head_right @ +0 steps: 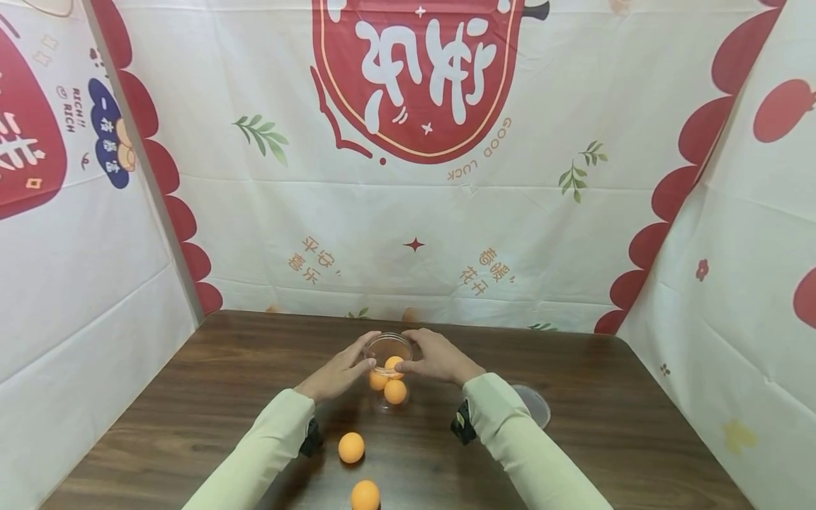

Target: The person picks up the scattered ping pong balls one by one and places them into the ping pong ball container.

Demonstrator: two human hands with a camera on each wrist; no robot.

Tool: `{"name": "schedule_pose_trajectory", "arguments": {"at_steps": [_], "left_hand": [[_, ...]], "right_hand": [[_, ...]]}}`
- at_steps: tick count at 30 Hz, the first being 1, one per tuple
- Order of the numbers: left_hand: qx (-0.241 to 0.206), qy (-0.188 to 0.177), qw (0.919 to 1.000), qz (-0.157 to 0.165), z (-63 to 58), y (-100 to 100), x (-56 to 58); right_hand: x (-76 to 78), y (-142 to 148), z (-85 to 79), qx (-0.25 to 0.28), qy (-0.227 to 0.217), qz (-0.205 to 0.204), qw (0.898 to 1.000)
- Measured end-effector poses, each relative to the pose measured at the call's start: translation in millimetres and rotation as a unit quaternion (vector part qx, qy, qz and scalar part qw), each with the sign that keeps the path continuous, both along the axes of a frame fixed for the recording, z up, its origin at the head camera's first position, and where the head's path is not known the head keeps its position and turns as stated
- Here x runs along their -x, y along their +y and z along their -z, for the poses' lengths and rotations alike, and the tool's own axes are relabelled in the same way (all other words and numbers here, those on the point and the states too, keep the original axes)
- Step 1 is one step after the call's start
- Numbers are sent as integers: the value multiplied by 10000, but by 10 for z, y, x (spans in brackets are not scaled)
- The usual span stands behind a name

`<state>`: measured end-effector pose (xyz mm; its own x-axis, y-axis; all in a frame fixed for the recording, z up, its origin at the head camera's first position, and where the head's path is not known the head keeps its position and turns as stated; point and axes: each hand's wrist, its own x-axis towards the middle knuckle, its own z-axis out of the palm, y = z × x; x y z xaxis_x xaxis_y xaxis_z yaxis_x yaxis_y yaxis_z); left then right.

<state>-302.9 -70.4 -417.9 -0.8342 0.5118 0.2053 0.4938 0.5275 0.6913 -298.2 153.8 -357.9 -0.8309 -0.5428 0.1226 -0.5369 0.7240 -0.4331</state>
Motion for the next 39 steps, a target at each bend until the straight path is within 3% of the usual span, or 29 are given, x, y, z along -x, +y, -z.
{"name": "schedule_pose_trajectory", "arguments": {"at_steps": [8, 17, 21, 30, 39], "left_hand": [[-25, 19, 10000, 14, 5, 7, 8], [-32, -33, 10000, 29, 4, 18, -8], [163, 16, 9999, 13, -10, 4, 7], [544, 3, 9984, 159, -127, -47, 51], [823, 273, 9962, 78, -246, -94, -11]], "right_hand": [[13, 30, 33, 162, -103, -41, 9998], [-4, 29, 93, 463, -176, 251, 9985], [-10, 16, 88, 529, -306, 347, 9975], [13, -9, 40, 453, -526, 429, 9967], [2, -29, 40, 422, -534, 430, 9968]]}}
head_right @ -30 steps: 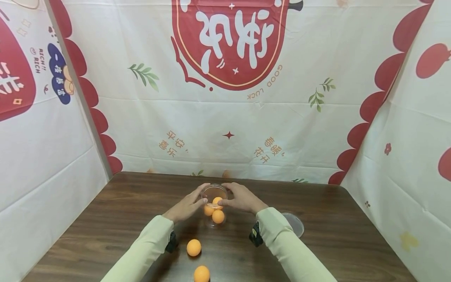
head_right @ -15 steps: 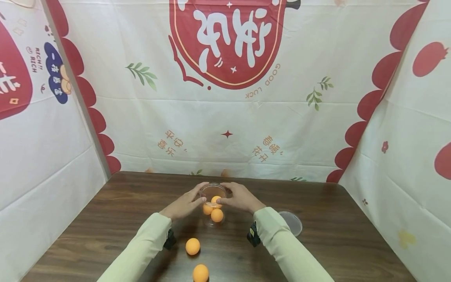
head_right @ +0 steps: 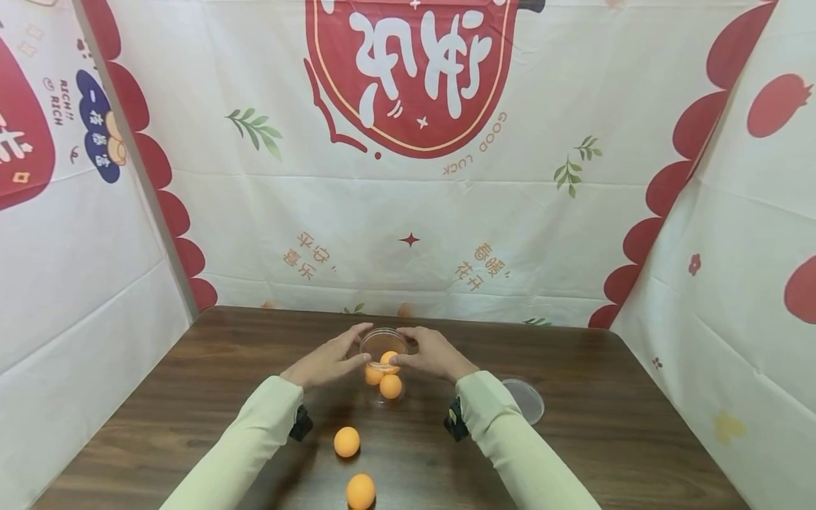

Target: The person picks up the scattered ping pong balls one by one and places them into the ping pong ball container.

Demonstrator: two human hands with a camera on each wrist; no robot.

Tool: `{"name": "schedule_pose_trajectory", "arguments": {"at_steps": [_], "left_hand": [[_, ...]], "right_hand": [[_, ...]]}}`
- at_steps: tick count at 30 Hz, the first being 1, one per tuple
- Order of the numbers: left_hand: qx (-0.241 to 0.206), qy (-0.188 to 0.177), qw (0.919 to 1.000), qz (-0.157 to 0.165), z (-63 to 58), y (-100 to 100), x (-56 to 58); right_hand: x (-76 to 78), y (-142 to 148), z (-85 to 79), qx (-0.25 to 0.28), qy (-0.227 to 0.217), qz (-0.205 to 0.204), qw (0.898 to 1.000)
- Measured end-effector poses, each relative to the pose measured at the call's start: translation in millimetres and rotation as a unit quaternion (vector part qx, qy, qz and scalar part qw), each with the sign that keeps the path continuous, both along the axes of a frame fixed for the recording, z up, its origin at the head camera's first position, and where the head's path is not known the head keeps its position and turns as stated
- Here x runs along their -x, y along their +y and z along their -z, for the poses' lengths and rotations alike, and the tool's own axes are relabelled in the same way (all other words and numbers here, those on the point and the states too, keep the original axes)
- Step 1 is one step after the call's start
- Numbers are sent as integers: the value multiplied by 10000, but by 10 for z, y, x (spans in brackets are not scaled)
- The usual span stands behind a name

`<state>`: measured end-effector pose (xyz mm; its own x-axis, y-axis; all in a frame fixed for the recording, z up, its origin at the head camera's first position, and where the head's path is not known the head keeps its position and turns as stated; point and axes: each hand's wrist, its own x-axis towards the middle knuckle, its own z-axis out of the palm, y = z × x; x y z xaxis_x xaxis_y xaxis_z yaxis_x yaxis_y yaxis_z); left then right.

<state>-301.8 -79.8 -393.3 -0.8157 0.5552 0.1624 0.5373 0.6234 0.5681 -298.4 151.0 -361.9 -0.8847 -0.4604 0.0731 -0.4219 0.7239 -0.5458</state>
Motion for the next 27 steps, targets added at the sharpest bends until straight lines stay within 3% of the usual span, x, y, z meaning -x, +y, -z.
{"name": "schedule_pose_trajectory", "arguments": {"at_steps": [9, 16, 27], "left_hand": [[254, 460, 9983, -235, -80, -85, -103], [403, 1015, 9940, -23, -100, -117, -221], [733, 1194, 9900, 187, -175, -110, -398]], "right_hand": [[9, 2, -2, 102, -33, 51, 9999], [21, 9, -11, 23, -64, 84, 9999], [22, -16, -40, -97, -149, 65, 9998]]}}
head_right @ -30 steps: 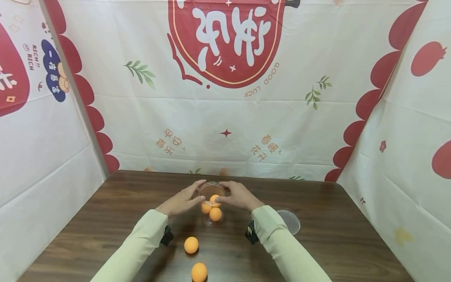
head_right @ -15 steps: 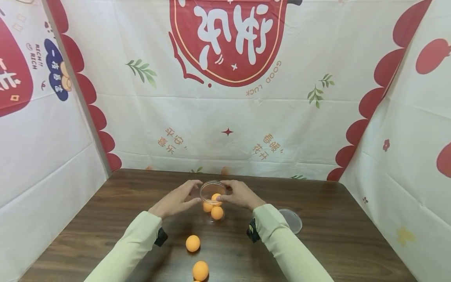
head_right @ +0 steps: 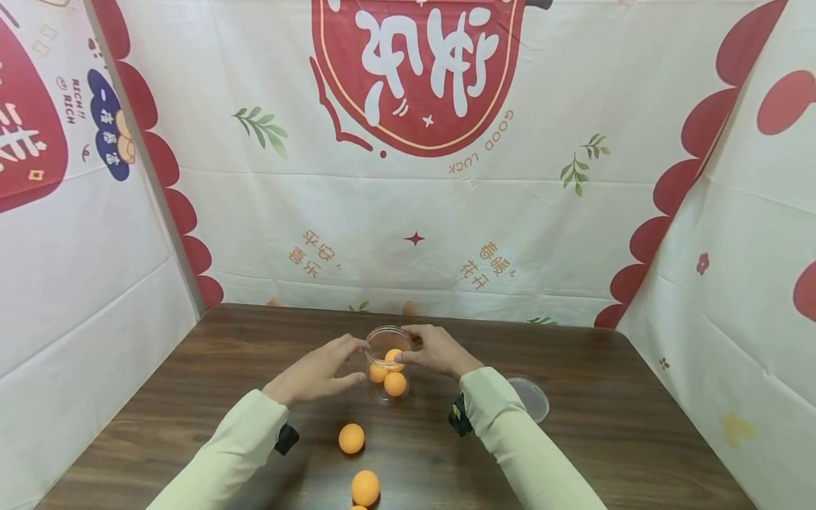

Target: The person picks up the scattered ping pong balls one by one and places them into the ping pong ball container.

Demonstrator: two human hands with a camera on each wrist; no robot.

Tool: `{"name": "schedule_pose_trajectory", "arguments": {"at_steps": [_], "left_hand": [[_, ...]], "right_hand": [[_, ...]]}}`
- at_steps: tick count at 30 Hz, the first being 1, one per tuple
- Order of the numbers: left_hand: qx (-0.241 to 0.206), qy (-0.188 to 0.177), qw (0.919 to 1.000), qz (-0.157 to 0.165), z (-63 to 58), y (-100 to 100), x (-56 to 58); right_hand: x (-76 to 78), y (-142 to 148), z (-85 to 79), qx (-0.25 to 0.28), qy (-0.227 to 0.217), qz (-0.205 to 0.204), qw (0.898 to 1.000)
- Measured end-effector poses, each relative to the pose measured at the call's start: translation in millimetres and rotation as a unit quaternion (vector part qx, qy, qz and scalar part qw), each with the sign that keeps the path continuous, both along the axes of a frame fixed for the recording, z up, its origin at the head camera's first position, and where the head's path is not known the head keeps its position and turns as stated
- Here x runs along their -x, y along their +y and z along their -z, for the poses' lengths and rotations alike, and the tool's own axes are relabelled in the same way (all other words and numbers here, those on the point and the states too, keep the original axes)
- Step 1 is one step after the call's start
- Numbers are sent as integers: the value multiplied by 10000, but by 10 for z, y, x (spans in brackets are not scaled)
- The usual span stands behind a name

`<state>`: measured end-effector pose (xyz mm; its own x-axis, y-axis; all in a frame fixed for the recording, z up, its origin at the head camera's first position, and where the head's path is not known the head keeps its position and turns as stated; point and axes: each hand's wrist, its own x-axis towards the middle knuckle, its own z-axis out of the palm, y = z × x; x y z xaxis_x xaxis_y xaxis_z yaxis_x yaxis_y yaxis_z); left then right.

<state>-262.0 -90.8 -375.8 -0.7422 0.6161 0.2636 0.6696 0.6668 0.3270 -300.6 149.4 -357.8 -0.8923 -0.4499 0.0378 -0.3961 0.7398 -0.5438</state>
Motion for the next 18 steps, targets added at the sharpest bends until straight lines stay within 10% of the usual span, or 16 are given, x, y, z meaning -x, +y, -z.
{"name": "schedule_pose_trajectory", "arguments": {"at_steps": [18], "left_hand": [[462, -738, 9933, 755, 134, 139, -280]], "right_hand": [[18, 21, 10, 94, 45, -120, 9999]]}}
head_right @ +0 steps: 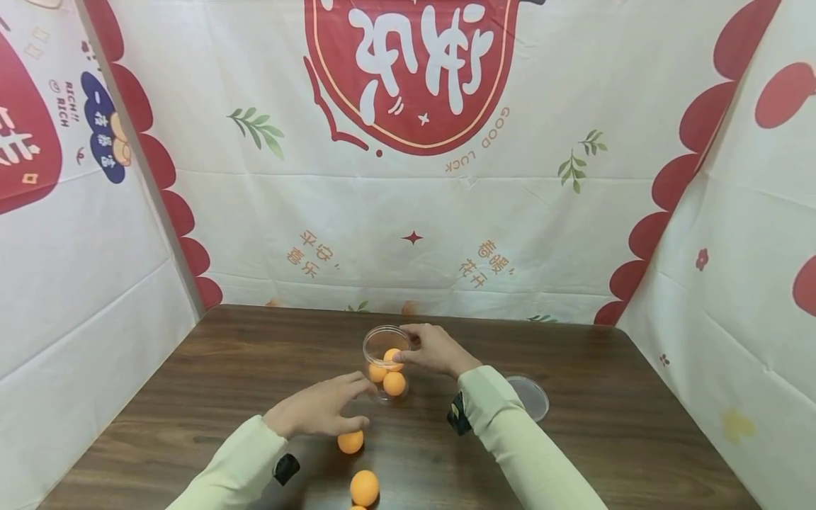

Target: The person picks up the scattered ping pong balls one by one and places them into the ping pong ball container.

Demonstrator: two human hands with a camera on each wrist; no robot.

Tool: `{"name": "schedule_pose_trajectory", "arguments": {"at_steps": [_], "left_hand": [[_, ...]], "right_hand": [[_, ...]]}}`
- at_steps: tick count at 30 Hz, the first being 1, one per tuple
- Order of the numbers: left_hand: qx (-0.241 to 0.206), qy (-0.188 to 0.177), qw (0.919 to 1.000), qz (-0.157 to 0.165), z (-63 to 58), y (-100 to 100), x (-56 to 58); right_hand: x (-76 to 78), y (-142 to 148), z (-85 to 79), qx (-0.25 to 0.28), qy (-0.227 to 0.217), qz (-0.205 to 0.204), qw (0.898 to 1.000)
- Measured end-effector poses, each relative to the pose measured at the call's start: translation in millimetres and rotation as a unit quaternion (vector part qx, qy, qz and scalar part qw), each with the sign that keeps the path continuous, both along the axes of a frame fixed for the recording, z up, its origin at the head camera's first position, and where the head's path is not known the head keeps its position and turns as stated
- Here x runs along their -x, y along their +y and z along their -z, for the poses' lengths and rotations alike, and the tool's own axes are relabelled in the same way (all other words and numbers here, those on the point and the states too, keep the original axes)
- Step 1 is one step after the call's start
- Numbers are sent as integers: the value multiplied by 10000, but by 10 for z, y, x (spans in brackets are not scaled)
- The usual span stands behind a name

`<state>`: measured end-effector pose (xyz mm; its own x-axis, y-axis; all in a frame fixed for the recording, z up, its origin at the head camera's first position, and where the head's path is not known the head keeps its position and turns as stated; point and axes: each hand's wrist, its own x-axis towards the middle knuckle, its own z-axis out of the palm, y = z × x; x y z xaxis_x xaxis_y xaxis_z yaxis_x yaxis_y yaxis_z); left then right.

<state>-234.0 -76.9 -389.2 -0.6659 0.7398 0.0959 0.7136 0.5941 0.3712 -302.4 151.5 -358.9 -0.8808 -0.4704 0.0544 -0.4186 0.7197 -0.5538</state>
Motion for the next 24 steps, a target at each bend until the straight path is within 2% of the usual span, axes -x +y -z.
{"name": "schedule_pose_trajectory", "arguments": {"at_steps": [11, 16, 24], "left_hand": [[759, 172, 9970, 37, 80, 93, -118], [971, 50, 9952, 96, 117, 112, -133], [1224, 299, 9919, 176, 204, 125, -129]], "right_hand": [[22, 5, -5, -36, 41, -81, 10000], [17, -4, -5, -66, 39, -31, 10000], [13, -7, -17, -76, 103, -13, 9999]]}}
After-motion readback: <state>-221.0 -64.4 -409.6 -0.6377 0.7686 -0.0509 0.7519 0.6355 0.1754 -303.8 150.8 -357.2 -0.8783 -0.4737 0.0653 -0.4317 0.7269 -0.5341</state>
